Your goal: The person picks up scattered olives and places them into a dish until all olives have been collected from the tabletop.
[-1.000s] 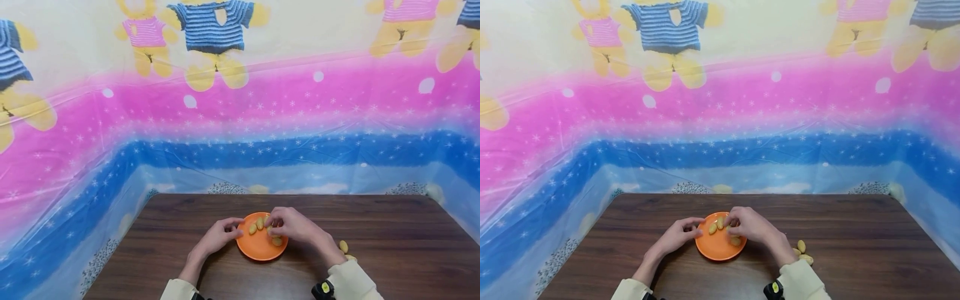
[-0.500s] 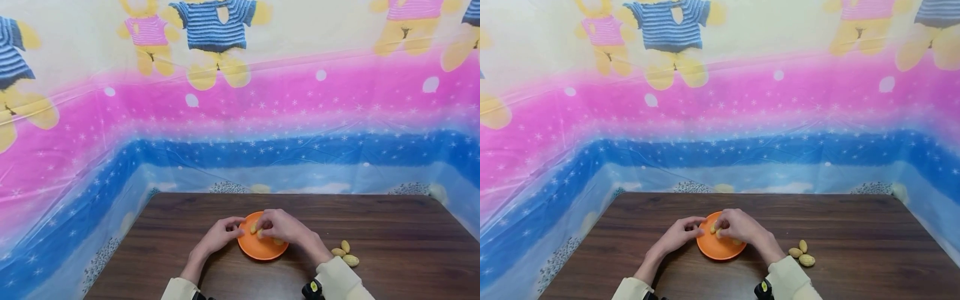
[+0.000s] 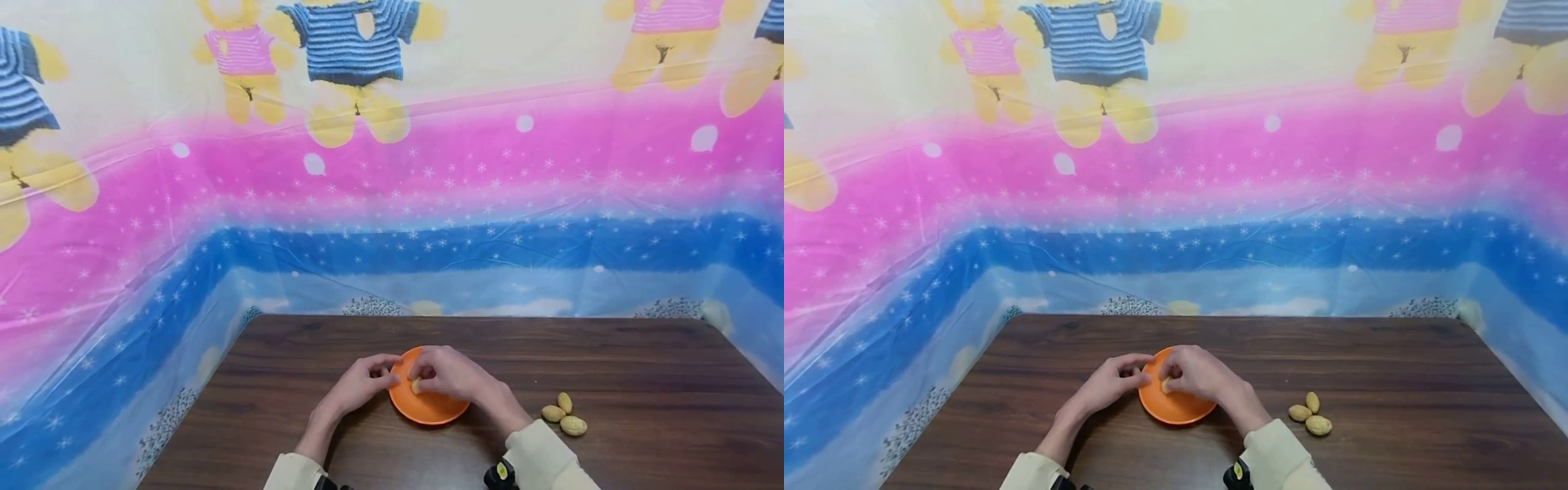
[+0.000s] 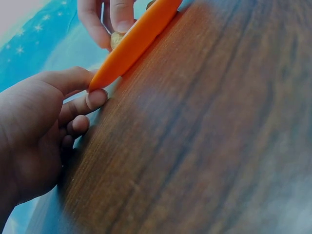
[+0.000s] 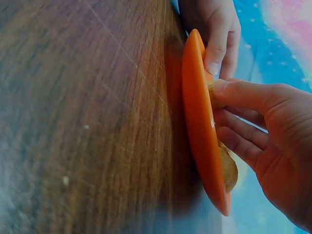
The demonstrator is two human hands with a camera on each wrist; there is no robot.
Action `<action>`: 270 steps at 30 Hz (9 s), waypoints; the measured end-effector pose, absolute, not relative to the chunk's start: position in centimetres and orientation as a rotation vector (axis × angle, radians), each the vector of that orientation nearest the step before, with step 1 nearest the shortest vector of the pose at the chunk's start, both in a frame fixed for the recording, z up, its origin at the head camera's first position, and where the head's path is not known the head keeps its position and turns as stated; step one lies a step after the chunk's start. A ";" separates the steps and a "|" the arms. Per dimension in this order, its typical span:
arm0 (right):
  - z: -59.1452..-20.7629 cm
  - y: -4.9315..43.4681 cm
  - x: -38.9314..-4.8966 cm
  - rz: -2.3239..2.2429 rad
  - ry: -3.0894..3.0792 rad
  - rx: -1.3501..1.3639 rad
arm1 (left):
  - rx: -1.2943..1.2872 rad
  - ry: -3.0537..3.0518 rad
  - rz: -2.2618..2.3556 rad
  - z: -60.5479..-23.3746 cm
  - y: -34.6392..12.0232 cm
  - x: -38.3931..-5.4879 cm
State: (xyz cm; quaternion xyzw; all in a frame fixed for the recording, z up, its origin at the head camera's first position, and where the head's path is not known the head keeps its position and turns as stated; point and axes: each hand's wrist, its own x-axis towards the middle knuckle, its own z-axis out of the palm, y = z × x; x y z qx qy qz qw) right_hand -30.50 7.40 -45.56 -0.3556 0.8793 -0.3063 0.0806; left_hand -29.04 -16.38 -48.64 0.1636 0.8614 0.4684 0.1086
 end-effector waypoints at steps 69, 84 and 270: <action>-45.4 23.1 -26.0 -0.913 2.786 -0.809 | 0.468 2.546 1.361 -48.7 -16.1 -29.2; -45.8 26.4 -25.8 -0.873 2.745 -0.846 | 0.472 2.536 1.370 -48.9 -16.2 -29.3; -46.8 28.6 -24.6 -0.870 2.957 -0.808 | 0.471 2.593 1.364 -48.6 -16.0 -28.6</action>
